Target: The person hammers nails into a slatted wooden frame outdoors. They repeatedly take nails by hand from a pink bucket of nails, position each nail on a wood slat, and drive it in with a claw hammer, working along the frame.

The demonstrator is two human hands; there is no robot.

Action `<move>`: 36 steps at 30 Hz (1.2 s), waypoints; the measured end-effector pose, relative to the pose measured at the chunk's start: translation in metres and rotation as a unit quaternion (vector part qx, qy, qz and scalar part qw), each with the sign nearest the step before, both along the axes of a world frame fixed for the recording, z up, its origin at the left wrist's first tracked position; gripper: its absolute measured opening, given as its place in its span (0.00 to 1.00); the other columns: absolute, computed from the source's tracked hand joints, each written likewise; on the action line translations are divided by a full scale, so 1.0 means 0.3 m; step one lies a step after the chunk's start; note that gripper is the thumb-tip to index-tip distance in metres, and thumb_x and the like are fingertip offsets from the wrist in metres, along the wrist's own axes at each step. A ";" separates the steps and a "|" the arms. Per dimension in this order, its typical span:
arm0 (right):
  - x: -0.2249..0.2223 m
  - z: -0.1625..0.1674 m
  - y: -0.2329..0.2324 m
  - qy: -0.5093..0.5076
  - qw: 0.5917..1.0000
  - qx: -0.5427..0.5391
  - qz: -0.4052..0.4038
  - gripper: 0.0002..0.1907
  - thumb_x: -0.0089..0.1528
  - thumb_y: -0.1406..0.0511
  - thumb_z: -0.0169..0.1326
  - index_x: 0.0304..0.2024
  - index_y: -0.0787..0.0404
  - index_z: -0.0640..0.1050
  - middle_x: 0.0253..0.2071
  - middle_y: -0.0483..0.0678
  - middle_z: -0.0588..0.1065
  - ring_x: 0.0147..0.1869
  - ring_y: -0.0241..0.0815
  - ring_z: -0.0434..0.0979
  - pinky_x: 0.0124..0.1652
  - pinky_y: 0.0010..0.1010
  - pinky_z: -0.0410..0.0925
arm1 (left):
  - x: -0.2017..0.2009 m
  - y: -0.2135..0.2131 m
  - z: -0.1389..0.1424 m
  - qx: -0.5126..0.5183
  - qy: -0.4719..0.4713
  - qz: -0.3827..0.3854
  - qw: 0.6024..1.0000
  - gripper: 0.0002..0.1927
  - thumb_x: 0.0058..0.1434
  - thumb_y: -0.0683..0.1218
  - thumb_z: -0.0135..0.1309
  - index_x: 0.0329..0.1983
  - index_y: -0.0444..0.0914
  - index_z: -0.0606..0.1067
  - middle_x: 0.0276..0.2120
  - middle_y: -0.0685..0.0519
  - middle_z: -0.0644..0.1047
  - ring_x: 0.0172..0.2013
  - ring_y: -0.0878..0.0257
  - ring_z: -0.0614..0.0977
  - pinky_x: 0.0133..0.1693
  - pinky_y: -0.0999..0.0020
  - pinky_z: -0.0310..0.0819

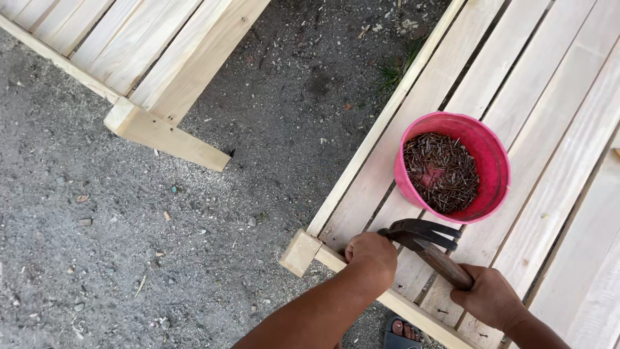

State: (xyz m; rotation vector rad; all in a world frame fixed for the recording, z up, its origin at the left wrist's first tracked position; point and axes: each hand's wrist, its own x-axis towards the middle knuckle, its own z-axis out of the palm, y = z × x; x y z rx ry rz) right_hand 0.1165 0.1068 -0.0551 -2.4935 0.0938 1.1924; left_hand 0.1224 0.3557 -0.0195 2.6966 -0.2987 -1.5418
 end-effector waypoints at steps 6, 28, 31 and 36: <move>0.016 0.018 0.019 0.030 0.999 -0.008 0.008 0.24 0.55 0.62 0.63 0.55 0.58 0.81 0.31 0.54 0.82 0.34 0.47 0.85 0.45 0.37 0.77 | -0.043 0.040 0.009 -0.059 -0.055 0.012 0.997 0.12 0.63 0.43 0.56 0.48 0.37 0.83 0.43 0.48 0.84 0.41 0.53 0.85 0.28 0.50 0.78; 0.027 0.002 0.013 0.033 0.999 -0.025 0.016 0.26 0.54 0.63 0.61 0.56 0.59 0.81 0.31 0.53 0.82 0.38 0.45 0.83 0.48 0.36 0.76 | -0.011 0.237 -0.014 -0.196 -0.088 -0.008 0.977 0.12 0.56 0.40 0.58 0.39 0.52 0.84 0.40 0.58 0.84 0.43 0.59 0.85 0.44 0.60 0.81; 0.026 0.007 0.016 0.034 0.999 -0.031 0.018 0.25 0.54 0.63 0.61 0.56 0.58 0.81 0.31 0.53 0.82 0.37 0.45 0.83 0.48 0.37 0.77 | -0.017 0.230 -0.008 -0.197 -0.074 -0.009 0.977 0.13 0.58 0.40 0.57 0.39 0.53 0.85 0.41 0.57 0.84 0.44 0.58 0.85 0.45 0.59 0.80; 0.028 0.021 0.022 0.046 0.998 -0.038 0.027 0.22 0.56 0.63 0.60 0.53 0.60 0.82 0.29 0.53 0.82 0.35 0.45 0.84 0.47 0.36 0.78 | -0.038 0.246 0.008 -0.233 -0.103 -0.019 0.967 0.10 0.60 0.42 0.57 0.39 0.50 0.85 0.42 0.57 0.84 0.45 0.60 0.85 0.47 0.60 0.80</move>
